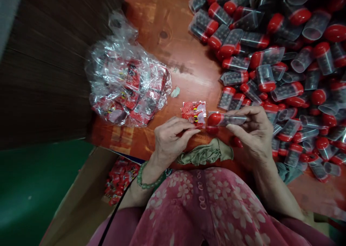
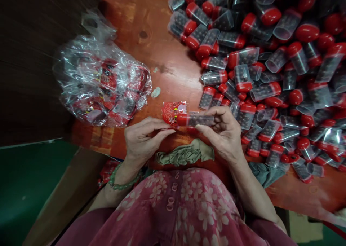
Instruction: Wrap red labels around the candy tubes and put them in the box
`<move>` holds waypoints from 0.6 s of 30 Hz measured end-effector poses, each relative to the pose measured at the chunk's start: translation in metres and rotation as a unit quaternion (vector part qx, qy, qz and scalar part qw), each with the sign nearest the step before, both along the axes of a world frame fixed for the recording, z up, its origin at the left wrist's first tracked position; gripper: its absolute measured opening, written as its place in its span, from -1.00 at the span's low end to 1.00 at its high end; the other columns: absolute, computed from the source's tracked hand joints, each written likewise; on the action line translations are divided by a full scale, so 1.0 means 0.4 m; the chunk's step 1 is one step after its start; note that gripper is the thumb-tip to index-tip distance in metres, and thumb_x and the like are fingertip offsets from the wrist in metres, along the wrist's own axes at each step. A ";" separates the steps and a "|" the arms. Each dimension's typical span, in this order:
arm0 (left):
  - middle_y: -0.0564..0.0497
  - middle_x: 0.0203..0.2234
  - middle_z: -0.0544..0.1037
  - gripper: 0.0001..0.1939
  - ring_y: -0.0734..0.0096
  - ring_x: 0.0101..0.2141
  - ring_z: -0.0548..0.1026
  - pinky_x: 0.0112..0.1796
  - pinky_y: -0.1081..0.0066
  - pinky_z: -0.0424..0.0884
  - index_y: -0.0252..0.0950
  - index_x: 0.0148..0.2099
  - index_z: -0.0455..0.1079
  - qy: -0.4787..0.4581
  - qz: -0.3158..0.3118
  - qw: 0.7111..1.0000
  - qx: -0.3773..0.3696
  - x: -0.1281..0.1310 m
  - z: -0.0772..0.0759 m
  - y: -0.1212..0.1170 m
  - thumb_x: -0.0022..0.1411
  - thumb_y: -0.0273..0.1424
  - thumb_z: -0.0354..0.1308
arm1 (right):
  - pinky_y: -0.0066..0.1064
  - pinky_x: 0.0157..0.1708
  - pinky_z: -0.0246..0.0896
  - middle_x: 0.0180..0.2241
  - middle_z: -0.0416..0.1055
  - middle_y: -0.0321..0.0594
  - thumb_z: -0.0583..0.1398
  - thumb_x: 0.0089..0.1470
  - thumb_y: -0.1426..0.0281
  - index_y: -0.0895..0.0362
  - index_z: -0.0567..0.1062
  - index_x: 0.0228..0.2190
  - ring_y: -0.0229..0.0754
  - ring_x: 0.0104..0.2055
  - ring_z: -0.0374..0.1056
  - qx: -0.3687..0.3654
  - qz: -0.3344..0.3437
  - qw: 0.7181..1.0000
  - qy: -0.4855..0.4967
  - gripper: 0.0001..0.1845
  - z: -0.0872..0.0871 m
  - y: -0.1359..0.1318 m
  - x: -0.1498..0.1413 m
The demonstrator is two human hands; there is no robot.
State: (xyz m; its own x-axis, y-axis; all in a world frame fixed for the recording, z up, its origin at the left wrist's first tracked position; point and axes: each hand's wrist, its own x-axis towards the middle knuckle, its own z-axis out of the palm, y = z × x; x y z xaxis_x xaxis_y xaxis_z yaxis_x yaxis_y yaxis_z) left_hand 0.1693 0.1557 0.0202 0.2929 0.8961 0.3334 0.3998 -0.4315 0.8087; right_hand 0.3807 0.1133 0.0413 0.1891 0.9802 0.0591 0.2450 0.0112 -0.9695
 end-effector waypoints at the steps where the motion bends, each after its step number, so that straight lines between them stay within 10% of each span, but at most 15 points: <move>1: 0.02 -0.47 0.65 -0.91 0.49 -0.45 0.58 -0.38 0.49 0.51 -0.30 -0.37 0.55 0.003 -0.008 1.000 0.000 0.000 0.005 -0.003 0.11 -0.40 0.38 | -0.43 -0.31 0.49 -0.25 0.56 -0.26 0.34 0.07 0.33 0.01 0.37 -0.23 -0.20 -0.27 0.55 0.001 0.013 1.000 0.009 -0.73 0.004 -0.005 0.000; 18: 0.00 -0.46 0.61 -0.88 0.48 -0.42 0.56 -0.34 0.48 0.49 -0.32 -0.33 0.51 0.014 -0.089 0.995 -0.035 -0.008 -0.002 -0.023 0.21 -0.37 0.29 | -0.41 -0.27 0.47 -0.24 0.61 -0.26 0.31 0.12 0.42 -0.02 0.54 -0.10 -0.16 -0.26 0.56 0.028 0.210 0.959 -0.190 -0.72 0.043 -0.010 0.050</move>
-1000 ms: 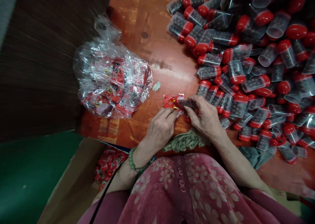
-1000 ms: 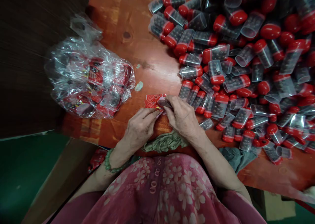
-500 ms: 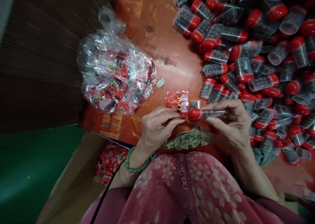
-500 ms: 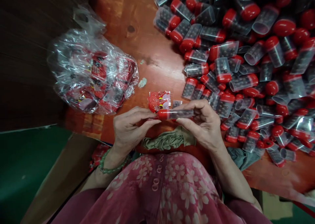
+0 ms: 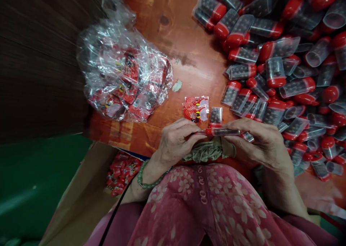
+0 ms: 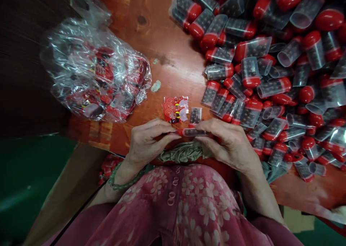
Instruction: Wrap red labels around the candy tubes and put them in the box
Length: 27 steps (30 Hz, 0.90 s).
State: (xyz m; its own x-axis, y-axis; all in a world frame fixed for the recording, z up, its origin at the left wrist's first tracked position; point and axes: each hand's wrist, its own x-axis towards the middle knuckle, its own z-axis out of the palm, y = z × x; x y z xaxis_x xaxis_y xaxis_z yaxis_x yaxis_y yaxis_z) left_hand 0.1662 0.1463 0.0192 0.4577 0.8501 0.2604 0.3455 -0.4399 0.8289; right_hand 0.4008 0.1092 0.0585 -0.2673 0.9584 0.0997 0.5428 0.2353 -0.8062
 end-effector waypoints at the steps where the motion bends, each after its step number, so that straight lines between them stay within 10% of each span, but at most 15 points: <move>1: 0.00 -0.46 0.61 -0.88 0.48 -0.42 0.56 -0.34 0.48 0.49 -0.31 -0.33 0.51 -0.001 -0.004 1.000 -0.009 -0.001 -0.002 0.000 0.21 -0.36 0.29 | -0.41 -0.28 0.47 -0.24 0.61 -0.26 0.30 0.13 0.42 -0.03 0.55 -0.10 -0.17 -0.27 0.56 -0.008 0.007 1.000 -0.004 -0.73 0.005 0.003 0.001; 8: 0.01 -0.47 0.60 -0.90 0.49 -0.44 0.55 -0.37 0.51 0.47 -0.32 -0.32 0.53 0.027 -0.070 0.997 -0.015 -0.002 -0.006 0.002 0.24 -0.40 0.25 | -0.43 -0.19 0.46 -0.19 0.61 -0.28 0.23 0.20 0.43 0.00 0.54 -0.04 -0.21 -0.20 0.55 -0.068 0.087 0.993 -0.028 -0.72 0.027 0.027 -0.010; 19: -0.06 -0.33 0.64 -0.82 0.41 -0.34 0.60 -0.29 0.47 0.50 -0.34 -0.14 0.53 0.011 -0.082 0.987 -0.139 -0.011 0.014 0.001 0.27 -0.35 0.21 | -0.39 -0.22 0.46 -0.22 0.60 -0.27 0.24 0.20 0.36 -0.01 0.56 -0.10 -0.18 -0.24 0.54 -0.084 0.036 0.995 0.028 -0.78 -0.011 0.021 -0.048; 27: -0.05 -0.35 0.67 -0.68 0.31 -0.35 0.62 -0.29 0.38 0.48 -0.27 -0.10 0.57 0.106 -0.062 0.991 -0.057 -0.031 0.012 0.018 0.24 -0.16 0.23 | -0.35 -0.24 0.44 -0.23 0.55 -0.28 0.29 0.14 0.35 0.05 0.54 -0.16 -0.18 -0.25 0.51 -0.142 -0.047 0.981 0.124 -0.80 -0.064 0.010 -0.056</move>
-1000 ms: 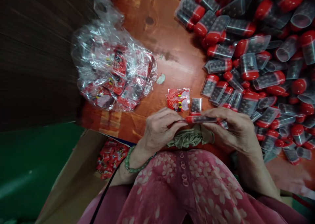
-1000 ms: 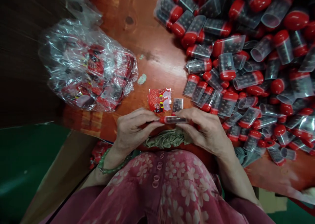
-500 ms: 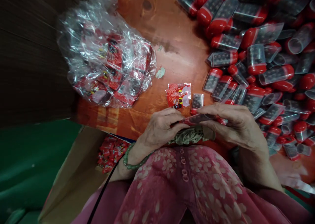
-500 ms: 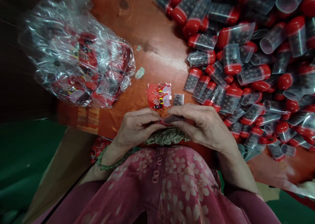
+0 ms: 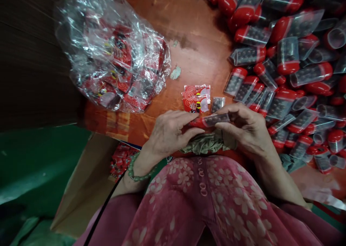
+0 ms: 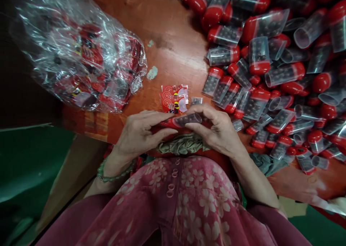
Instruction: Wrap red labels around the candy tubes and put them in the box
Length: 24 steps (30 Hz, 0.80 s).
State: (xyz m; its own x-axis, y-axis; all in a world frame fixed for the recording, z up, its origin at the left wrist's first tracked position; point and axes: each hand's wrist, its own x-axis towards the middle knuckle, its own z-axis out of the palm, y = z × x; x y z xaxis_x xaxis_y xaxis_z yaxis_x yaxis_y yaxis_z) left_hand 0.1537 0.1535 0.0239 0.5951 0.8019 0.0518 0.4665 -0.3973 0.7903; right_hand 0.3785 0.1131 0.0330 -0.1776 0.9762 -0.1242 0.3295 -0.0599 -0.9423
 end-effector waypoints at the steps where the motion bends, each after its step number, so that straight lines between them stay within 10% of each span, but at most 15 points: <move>1: -0.04 -0.37 0.67 -0.69 0.31 -0.37 0.61 -0.30 0.39 0.47 -0.26 -0.11 0.57 0.003 0.013 1.000 -0.003 -0.004 0.002 0.000 0.23 -0.15 0.24 | -0.35 -0.25 0.44 -0.24 0.55 -0.29 0.29 0.13 0.35 0.05 0.53 -0.16 -0.18 -0.27 0.51 -0.003 -0.011 1.000 0.008 -0.80 -0.002 0.000 0.000; 7: 0.02 -0.45 0.66 -0.81 0.40 -0.48 0.57 -0.43 0.46 0.42 -0.24 -0.21 0.59 -0.021 0.004 0.996 -0.085 -0.011 0.010 -0.004 0.21 -0.25 0.28 | -0.38 -0.26 0.44 -0.26 0.55 -0.29 0.29 0.13 0.34 0.05 0.55 -0.19 -0.20 -0.28 0.51 0.016 0.014 1.000 0.010 -0.83 0.002 0.002 -0.012; 18: -0.08 -0.31 0.67 -0.55 0.27 -0.31 0.61 -0.27 0.39 0.44 -0.30 -0.08 0.55 0.054 -0.042 0.997 -0.038 -0.015 0.020 0.011 0.18 -0.04 0.24 | -0.48 -0.34 0.38 -0.31 0.58 -0.31 0.31 0.11 0.42 0.08 0.57 -0.23 -0.25 -0.34 0.50 0.044 0.006 0.999 0.018 -0.86 -0.013 0.003 -0.032; 24: 0.00 -0.53 0.58 -0.59 0.39 -0.46 0.53 -0.36 0.41 0.35 -0.32 -0.34 0.53 0.073 -0.046 0.996 -0.012 -0.002 0.015 0.010 0.31 -0.08 0.11 | -0.43 -0.23 0.41 -0.26 0.59 -0.28 0.29 0.14 0.44 0.05 0.57 -0.18 -0.22 -0.25 0.52 0.084 0.045 0.995 0.001 -0.83 -0.010 0.004 -0.036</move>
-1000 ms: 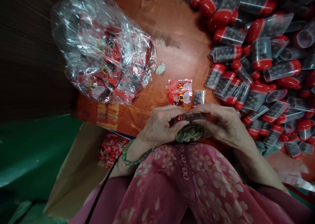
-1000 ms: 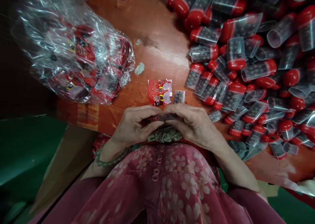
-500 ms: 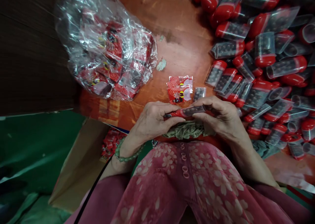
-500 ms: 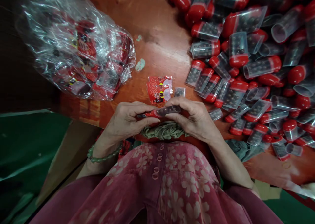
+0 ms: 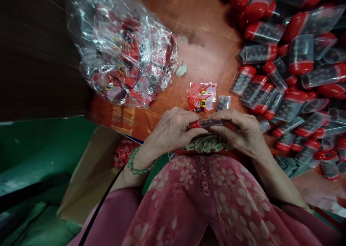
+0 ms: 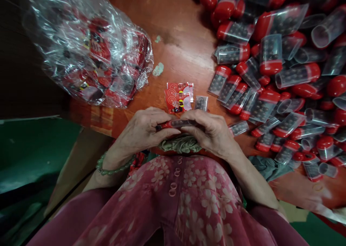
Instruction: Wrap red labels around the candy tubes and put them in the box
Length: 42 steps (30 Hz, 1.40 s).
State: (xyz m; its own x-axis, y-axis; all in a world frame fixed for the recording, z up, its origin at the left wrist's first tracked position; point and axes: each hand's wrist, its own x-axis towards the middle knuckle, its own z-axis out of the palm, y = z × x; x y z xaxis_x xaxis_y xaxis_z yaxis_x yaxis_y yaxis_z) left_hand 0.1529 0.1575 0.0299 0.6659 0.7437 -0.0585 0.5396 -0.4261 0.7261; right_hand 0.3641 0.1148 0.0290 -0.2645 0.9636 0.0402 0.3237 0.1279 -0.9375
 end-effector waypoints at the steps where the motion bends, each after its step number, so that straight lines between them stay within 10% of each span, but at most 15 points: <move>1: 0.00 -0.53 0.57 -0.58 0.39 -0.47 0.52 -0.35 0.40 0.35 -0.32 -0.35 0.52 -0.001 -0.002 1.000 0.003 0.004 -0.005 -0.001 0.31 -0.07 0.10 | -0.43 -0.24 0.41 -0.26 0.60 -0.28 0.29 0.14 0.44 0.05 0.57 -0.19 -0.22 -0.26 0.52 -0.003 0.003 1.000 0.007 -0.83 -0.001 0.000 0.000; 6: -0.01 -0.48 0.61 -0.62 0.33 -0.41 0.55 -0.27 0.35 0.41 -0.28 -0.27 0.55 -0.029 0.014 0.999 -0.022 -0.001 -0.002 -0.001 0.24 -0.05 0.18 | -0.47 -0.41 0.39 -0.37 0.57 -0.33 0.34 0.06 0.42 0.05 0.56 -0.28 -0.25 -0.40 0.49 -0.123 -0.042 0.986 0.100 -0.87 -0.008 0.000 -0.006; 9: -0.08 -0.21 0.66 -0.47 0.19 -0.19 0.60 -0.12 0.29 0.47 -0.22 -0.01 0.52 -0.112 0.136 0.980 -0.095 -0.027 0.020 -0.003 0.02 -0.06 0.38 | -0.48 -0.42 0.42 -0.39 0.55 -0.36 0.38 0.01 0.37 0.05 0.51 -0.30 -0.28 -0.43 0.49 -0.209 -0.087 0.952 0.203 -0.81 -0.011 0.001 -0.018; 12: -0.15 0.03 0.57 -0.22 0.09 -0.01 0.55 -0.01 0.21 0.48 -0.17 0.16 0.41 -0.282 0.253 0.901 -0.210 -0.041 0.021 -0.023 -0.12 -0.10 0.48 | -0.45 -0.36 0.49 -0.36 0.55 -0.37 0.40 -0.02 0.34 0.04 0.46 -0.28 -0.29 -0.42 0.51 -0.244 -0.125 0.914 0.299 -0.72 -0.019 0.004 -0.036; 16: -0.13 -0.03 0.59 -0.36 0.19 -0.05 0.59 0.02 0.20 0.48 -0.16 0.05 0.45 -0.450 0.304 0.774 -0.326 0.001 -0.016 -0.065 -0.10 -0.17 0.48 | -0.38 -0.30 0.53 -0.34 0.57 -0.35 0.38 0.03 0.29 0.03 0.40 -0.24 -0.28 -0.44 0.53 -0.265 -0.140 0.882 0.365 -0.69 -0.030 0.014 -0.066; 22: -0.11 -0.23 0.66 -0.65 0.20 -0.09 0.60 -0.02 0.20 0.51 -0.27 -0.20 0.51 -0.490 0.373 0.686 -0.389 0.078 -0.027 -0.066 0.06 -0.15 0.39 | -0.35 -0.23 0.51 -0.34 0.53 -0.33 0.32 0.09 0.18 0.03 0.36 -0.22 -0.25 -0.38 0.54 -0.270 -0.115 0.890 0.348 -0.68 -0.023 0.014 -0.109; 29: -0.08 -0.28 0.68 -0.64 0.21 -0.19 0.64 -0.14 0.29 0.56 -0.27 -0.26 0.54 -0.493 0.410 0.674 -0.367 0.081 -0.031 -0.053 -0.01 -0.13 0.42 | -0.43 -0.33 0.34 -0.38 0.46 -0.30 0.15 0.27 0.22 0.07 0.43 -0.15 -0.27 -0.36 0.43 -0.191 -0.036 0.976 0.101 -0.79 -0.038 -0.006 -0.105; 36: 0.02 -0.50 0.62 -0.60 0.52 -0.58 0.49 -0.52 0.52 0.41 -0.29 -0.31 0.53 -0.495 0.420 0.674 -0.352 0.083 -0.051 -0.052 -0.05 -0.09 0.44 | -0.42 -0.36 0.32 -0.37 0.46 -0.31 0.12 0.29 0.27 0.04 0.38 -0.10 -0.26 -0.40 0.41 -0.088 -0.113 0.987 0.073 -0.81 -0.061 -0.016 -0.136; 42: 0.01 -0.51 0.60 -0.61 0.44 -0.53 0.52 -0.46 0.43 0.45 -0.29 -0.29 0.54 -0.498 0.373 0.702 -0.346 0.047 -0.079 -0.031 -0.02 -0.07 0.41 | -0.43 -0.41 0.33 -0.42 0.47 -0.34 0.18 0.23 0.17 0.04 0.41 -0.17 -0.27 -0.45 0.42 -0.167 -0.118 0.966 0.157 -0.77 -0.054 -0.005 -0.144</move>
State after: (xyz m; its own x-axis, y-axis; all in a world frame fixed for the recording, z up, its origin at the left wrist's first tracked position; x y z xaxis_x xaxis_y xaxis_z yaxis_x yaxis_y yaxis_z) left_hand 0.1718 0.1450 -0.0016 0.0738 0.9303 -0.3593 -0.4969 0.3467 0.7956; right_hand 0.3065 0.1128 0.0074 -0.0611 0.9685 -0.2413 -0.0004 -0.2418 -0.9703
